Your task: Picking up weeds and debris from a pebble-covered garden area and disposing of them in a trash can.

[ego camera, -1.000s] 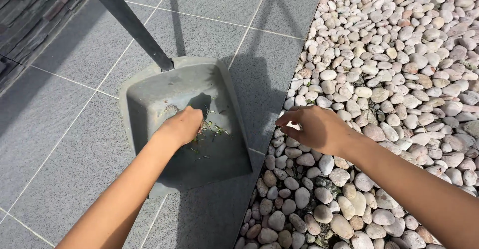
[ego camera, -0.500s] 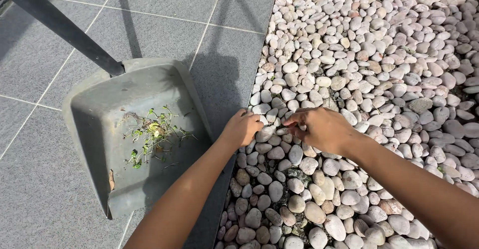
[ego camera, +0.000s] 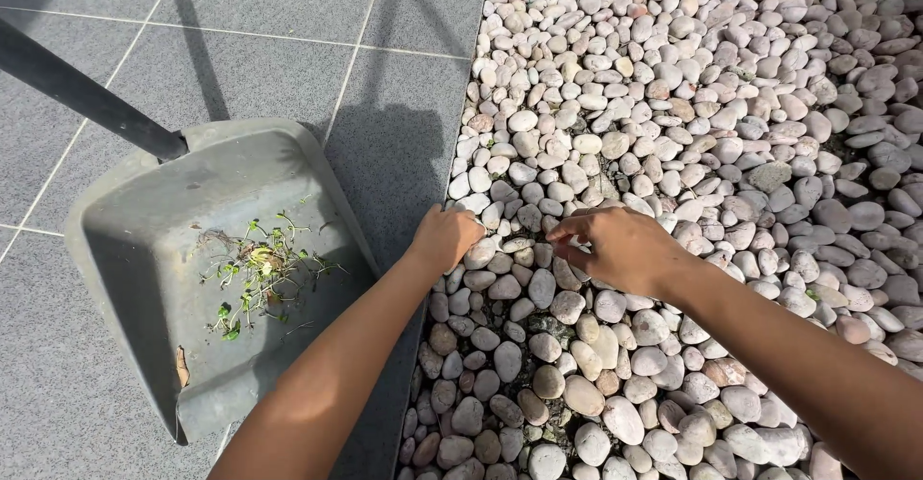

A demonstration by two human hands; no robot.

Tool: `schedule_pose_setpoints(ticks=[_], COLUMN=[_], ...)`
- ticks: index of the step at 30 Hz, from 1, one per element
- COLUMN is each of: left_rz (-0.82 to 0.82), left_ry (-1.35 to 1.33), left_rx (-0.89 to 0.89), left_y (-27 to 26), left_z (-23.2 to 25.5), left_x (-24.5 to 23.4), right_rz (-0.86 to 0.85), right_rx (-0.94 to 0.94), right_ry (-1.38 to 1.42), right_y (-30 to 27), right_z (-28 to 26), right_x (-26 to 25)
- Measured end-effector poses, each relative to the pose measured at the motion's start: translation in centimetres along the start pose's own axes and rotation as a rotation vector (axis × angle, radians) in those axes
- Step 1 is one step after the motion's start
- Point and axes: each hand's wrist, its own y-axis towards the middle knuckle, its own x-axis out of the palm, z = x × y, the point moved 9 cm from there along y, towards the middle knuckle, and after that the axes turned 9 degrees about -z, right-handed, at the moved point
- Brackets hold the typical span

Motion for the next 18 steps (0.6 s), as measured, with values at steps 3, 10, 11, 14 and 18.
schedule_pose_setpoints(ticks=[3, 10, 11, 14, 18], left_rz=[0.04, 0.125, 0.122, 0.133, 0.136], left_ry=[0.087, 0.232, 0.298, 0.385, 0.39], left_rx=[0.082, 0.199, 0.239, 0.301, 0.374], left_y=[2.0, 0.9, 0.8, 0.4, 0.0], left_z=[-1.5, -0.4, -0.2, 0.2, 0.5], left_x=[2.5, 2.0, 2.3, 2.7, 2.3], right_rz=[-0.041, -0.105, -0.097, -0.089, -0.048], right_rx=[0.05, 0.124, 0.115, 0.104, 0.075], right_ry=[0.034, 0.013, 0.024, 0.036, 0.052], right_y=[-0.6, -1.5, -1.7, -1.5, -1.3], right_z=[-0.3, -0.1, -0.2, 0.4, 1.0], right_x=[-0.5, -0.9, -1.1, -0.9, -0.4])
